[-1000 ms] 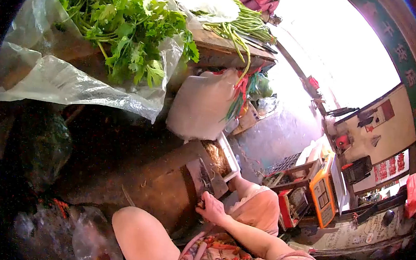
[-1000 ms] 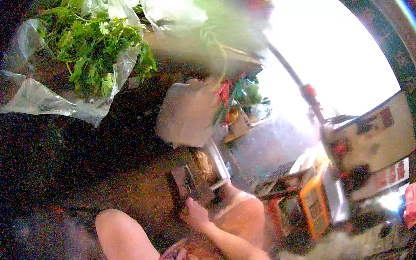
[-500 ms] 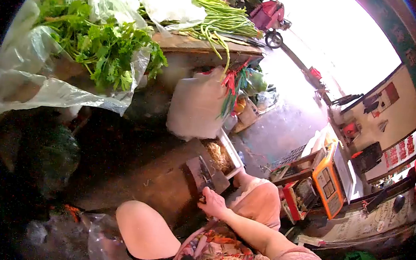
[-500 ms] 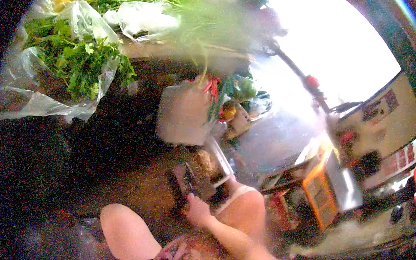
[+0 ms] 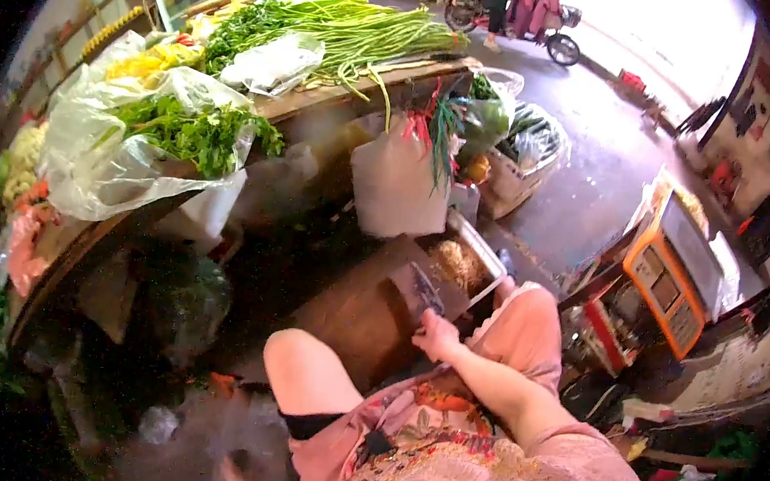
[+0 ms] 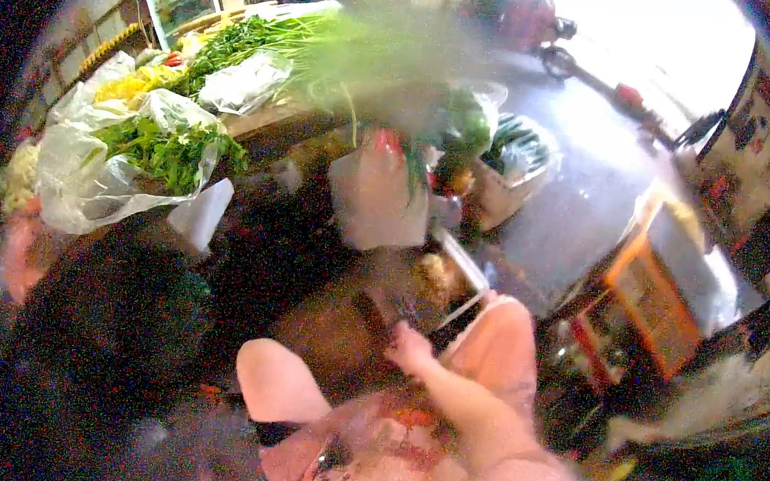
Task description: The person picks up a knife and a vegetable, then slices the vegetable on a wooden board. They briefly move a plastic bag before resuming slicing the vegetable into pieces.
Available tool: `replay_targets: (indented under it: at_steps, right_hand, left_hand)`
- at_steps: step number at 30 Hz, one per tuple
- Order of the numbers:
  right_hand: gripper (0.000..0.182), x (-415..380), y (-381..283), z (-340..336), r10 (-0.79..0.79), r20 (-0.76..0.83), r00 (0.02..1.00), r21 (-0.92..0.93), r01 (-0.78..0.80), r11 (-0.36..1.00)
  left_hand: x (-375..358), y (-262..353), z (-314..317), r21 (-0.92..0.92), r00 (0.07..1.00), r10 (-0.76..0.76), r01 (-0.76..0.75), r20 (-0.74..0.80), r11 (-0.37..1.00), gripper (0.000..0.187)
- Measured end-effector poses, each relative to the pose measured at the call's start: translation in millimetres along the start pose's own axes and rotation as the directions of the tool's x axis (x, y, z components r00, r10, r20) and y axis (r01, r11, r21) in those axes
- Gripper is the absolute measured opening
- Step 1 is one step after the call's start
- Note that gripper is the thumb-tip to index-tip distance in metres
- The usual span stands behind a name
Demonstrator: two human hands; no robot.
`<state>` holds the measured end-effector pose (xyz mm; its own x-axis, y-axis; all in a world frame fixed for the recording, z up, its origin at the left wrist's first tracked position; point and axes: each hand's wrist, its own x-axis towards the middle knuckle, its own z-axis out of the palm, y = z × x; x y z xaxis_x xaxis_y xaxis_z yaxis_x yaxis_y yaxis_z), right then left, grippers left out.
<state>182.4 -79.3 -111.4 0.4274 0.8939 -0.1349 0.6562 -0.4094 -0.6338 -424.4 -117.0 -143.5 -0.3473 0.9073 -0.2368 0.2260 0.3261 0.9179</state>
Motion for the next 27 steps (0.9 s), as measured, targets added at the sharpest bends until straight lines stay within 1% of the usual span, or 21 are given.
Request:
replay_targets:
  at_steps: [2, 4, 6, 8, 10, 12, 14, 16, 18, 19, 20, 21, 22, 23, 24, 25, 26, 27]
  right_hand:
    - [0.049, 3, 7, 5, 0.028, -0.049, 0.998, -0.041, -0.030, 0.999]
    - [0.049, 9, 4, -2, 0.099, 0.012, 0.995, -0.009, -0.099, 0.995]
    - [0.050, 9, -2, -8, 0.106, 0.003, 0.994, 0.021, -0.106, 0.994]
    - [0.054, 8, -2, -12, 0.065, -0.057, 0.996, 0.114, -0.058, 0.992]
    - [0.058, 8, -4, -20, 0.105, -0.006, 0.994, 0.209, -0.101, 0.973]
    - [0.063, 9, -6, -26, 0.127, 0.002, 0.992, 0.209, -0.125, 0.970]
    - [0.062, 7, -9, -37, 0.133, 0.030, 0.991, 0.263, -0.136, 0.955]
    - [0.062, 8, -8, -42, 0.134, 0.010, 0.991, 0.300, -0.131, 0.945]
    - [0.062, 14, 1, -39, 0.149, -0.010, 0.989, 0.280, -0.140, 0.950]
    - [0.061, 15, 0, -45, 0.160, -0.002, 0.987, 0.243, -0.154, 0.958]
    - [0.060, 13, -4, -55, 0.169, -0.002, 0.986, 0.223, -0.164, 0.961]
    - [0.058, 18, 4, -53, 0.176, -0.002, 0.984, 0.224, -0.171, 0.959]
    - [0.057, 21, 11, -51, 0.184, -0.003, 0.983, 0.225, -0.179, 0.958]
    - [0.054, 19, 8, -58, 0.179, -0.018, 0.984, 0.238, -0.169, 0.956]
    - [0.053, 23, 10, -58, 0.207, 0.026, 0.978, 0.293, -0.206, 0.934]
    - [0.052, 23, 13, -58, 0.199, 0.010, 0.980, 0.276, -0.194, 0.941]
    - [0.050, 22, 13, -60, 0.191, -0.006, 0.982, 0.258, -0.183, 0.949]
    - [0.050, 22, 14, -60, 0.194, -0.001, 0.981, 0.253, -0.187, 0.949]
  left_hand:
    - [-29, 25, -24, 0.059, 0.998, -0.060, 0.059, 0.026, 0.997, 0.065]
    - [-60, 48, -49, 0.146, 0.989, -0.142, 0.133, 0.050, 0.980, 0.066]
    - [-87, 74, -67, 0.241, 0.970, -0.237, 0.216, 0.062, 0.946, 0.067]
    - [-107, 98, -80, 0.340, 0.943, -0.327, 0.286, 0.068, 0.896, 0.068]
    - [-119, 122, -94, 0.432, 0.920, -0.388, 0.331, 0.048, 0.839, 0.069]
    - [-125, 144, -109, 0.516, 0.908, -0.420, 0.362, -0.005, 0.776, 0.071]
    - [-125, 168, -125, 0.582, 0.907, -0.411, 0.384, -0.093, 0.716, 0.072]
    - [-118, 197, -139, 0.621, 0.911, -0.349, 0.407, -0.221, 0.670, 0.073]
    - [-103, 238, -138, 0.642, 0.910, -0.208, 0.402, -0.359, 0.653, 0.074]
    - [-99, 265, -125, 0.647, 0.904, -0.135, 0.388, -0.405, 0.657, 0.075]
    - [-43, 218, -187, 0.536, 0.948, -0.045, 0.216, -0.314, 0.817, 0.075]
    - [-32, 240, -165, 0.791, 0.929, 0.268, 0.042, -0.257, 0.611, 0.073]
    - [-26, 261, -143, 0.634, 0.929, 0.258, -0.034, -0.265, 0.773, 0.072]
    - [19, 253, -154, 0.654, 0.909, 0.404, -0.241, -0.108, 0.717, 0.075]
    - [10, 293, -95, 0.576, 0.926, 0.360, -0.232, -0.118, 0.784, 0.078]
    - [48, 289, -84, 0.406, 0.937, 0.344, -0.291, -0.063, 0.866, 0.079]
    - [9, 344, -1, 0.487, 0.892, 0.451, -0.406, 0.028, 0.773, 0.076]
    - [23, 347, 36, 0.324, 0.890, 0.443, -0.453, 0.107, 0.831, 0.073]
